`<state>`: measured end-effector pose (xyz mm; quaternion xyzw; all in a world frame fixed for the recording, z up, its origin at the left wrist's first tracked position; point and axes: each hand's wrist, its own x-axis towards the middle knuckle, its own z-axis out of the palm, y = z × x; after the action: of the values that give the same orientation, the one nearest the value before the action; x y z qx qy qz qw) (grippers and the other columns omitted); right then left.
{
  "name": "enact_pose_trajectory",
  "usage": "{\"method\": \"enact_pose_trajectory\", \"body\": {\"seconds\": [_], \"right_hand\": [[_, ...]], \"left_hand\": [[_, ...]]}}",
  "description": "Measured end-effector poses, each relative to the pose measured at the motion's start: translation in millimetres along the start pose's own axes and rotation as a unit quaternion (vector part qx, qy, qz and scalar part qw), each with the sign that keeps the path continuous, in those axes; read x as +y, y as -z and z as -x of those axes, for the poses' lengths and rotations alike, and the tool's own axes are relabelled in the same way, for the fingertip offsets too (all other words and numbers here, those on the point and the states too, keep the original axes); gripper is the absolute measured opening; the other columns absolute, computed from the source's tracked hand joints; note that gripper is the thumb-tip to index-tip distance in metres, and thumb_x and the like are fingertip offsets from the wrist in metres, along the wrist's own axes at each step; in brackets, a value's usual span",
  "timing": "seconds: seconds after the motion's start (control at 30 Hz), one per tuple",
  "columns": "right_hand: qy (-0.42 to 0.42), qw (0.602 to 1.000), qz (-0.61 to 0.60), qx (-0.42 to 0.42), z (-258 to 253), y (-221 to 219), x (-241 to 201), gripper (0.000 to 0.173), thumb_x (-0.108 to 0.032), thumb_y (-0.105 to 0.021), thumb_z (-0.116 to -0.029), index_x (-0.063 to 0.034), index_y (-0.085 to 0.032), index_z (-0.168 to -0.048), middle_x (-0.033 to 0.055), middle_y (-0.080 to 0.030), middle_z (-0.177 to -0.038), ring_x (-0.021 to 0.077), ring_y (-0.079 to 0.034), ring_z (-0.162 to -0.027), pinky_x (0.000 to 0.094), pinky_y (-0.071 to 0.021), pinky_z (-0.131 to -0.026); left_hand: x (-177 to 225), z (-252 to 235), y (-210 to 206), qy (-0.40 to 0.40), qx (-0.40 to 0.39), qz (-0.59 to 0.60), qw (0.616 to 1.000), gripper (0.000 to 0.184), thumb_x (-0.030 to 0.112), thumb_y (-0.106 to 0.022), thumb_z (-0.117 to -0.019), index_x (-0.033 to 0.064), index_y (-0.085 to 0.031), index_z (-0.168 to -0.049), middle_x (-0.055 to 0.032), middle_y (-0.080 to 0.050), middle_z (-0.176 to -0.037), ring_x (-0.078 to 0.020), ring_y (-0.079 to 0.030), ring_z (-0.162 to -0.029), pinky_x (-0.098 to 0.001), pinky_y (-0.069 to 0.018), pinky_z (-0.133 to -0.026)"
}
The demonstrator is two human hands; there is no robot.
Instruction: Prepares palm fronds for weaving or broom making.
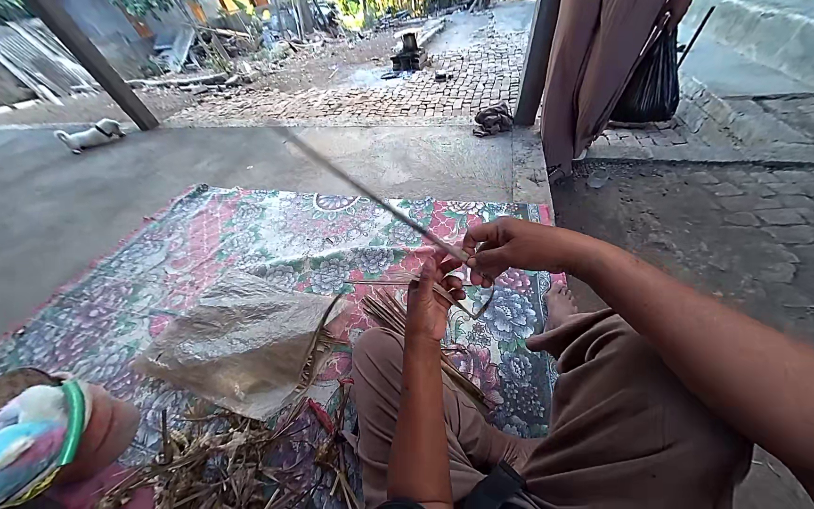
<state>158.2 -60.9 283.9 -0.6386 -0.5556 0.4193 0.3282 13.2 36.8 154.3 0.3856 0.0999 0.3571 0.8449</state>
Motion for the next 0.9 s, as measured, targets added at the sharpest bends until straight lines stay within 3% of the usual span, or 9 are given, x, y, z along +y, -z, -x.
{"method": "enact_pose_trajectory", "body": {"seconds": [0.1,0.17,0.27,0.37,0.6,0.77,0.9], "right_hand": [[-0.03,0.998,0.05,-0.037,-7,-15,2,0.012,-0.004,-0.052,-0.1058,0.004,-0.059,-0.111,0.0115,-0.069,-0.081,0.0128,-0.066,-0.064,0.0258,-0.0552,-0.064],[-0.051,0.994,0.096,-0.029,-6,-19,-2,0.015,-0.006,-0.053,-0.106,0.0056,-0.062,-0.11,0.0115,-0.067,-0.078,0.0132,-0.063,-0.062,0.0266,-0.0538,-0.063],[-0.038,0.993,0.111,-0.031,-8,-14,12,0.017,-0.007,-0.055,-0.1055,0.0051,-0.066,-0.102,0.0097,-0.068,-0.076,0.0128,-0.064,-0.063,0.0269,-0.0548,-0.064],[-0.02,0.994,0.102,-0.043,-5,-12,14,0.019,-0.005,-0.052,-0.1061,0.0049,-0.067,-0.099,0.0077,-0.068,-0.077,0.0108,-0.064,-0.066,0.0255,-0.0545,-0.067],[0.053,0.987,0.148,-0.032,-9,-8,22,0.025,-0.007,-0.05,-0.1066,0.0,-0.068,-0.09,0.0022,-0.056,-0.066,0.0085,-0.053,-0.059,0.0256,-0.0448,-0.059],[-0.015,0.997,0.073,-0.02,-8,-7,20,0.026,-0.003,-0.042,-0.1084,0.0043,-0.067,-0.103,0.0097,-0.073,-0.081,0.0123,-0.069,-0.069,0.027,-0.0568,-0.07],[-0.036,0.996,0.073,-0.023,-8,-6,13,0.027,-0.009,-0.041,-0.1107,0.0043,-0.063,-0.121,0.0139,-0.072,-0.097,0.0163,-0.071,-0.073,0.0311,-0.0596,-0.071]], "left_hand": [[2,5,-9,-0.057,0.047,-0.007,0.997,0.03,0.026,-0.049,-0.1076,0.0108,-0.07,-0.123,-0.0062,-0.072,-0.101,-0.0063,-0.062,-0.062,-0.019,-0.0521,-0.054],[5,4,-6,-0.09,0.096,0.001,0.991,0.031,0.023,-0.045,-0.1093,0.011,-0.072,-0.114,-0.0036,-0.071,-0.097,-0.0058,-0.06,-0.061,-0.0184,-0.0511,-0.052],[10,-1,4,-0.118,0.144,0.03,0.982,0.036,0.025,-0.038,-0.1115,0.0094,-0.071,-0.114,-0.0044,-0.07,-0.092,-0.0074,-0.061,-0.058,-0.0189,-0.0514,-0.049],[12,-2,6,-0.126,0.159,0.045,0.978,0.039,0.028,-0.035,-0.112,0.011,-0.07,-0.113,-0.0015,-0.069,-0.091,-0.006,-0.06,-0.057,-0.0182,-0.0503,-0.049],[9,-3,1,-0.124,0.167,0.067,0.976,0.041,0.032,-0.034,-0.112,0.0119,-0.069,-0.113,-0.0008,-0.069,-0.09,-0.0051,-0.058,-0.055,-0.0174,-0.0488,-0.048],[9,-4,5,-0.145,0.185,0.055,0.97,0.041,0.03,-0.034,-0.1124,0.009,-0.069,-0.116,-0.0027,-0.07,-0.09,-0.0056,-0.059,-0.056,-0.0177,-0.0491,-0.048],[10,-1,6,-0.132,0.141,-0.002,0.981,0.039,0.028,-0.036,-0.1119,0.0088,-0.07,-0.118,-0.0048,-0.07,-0.093,-0.0055,-0.057,-0.055,-0.0176,-0.0486,-0.047]]}}
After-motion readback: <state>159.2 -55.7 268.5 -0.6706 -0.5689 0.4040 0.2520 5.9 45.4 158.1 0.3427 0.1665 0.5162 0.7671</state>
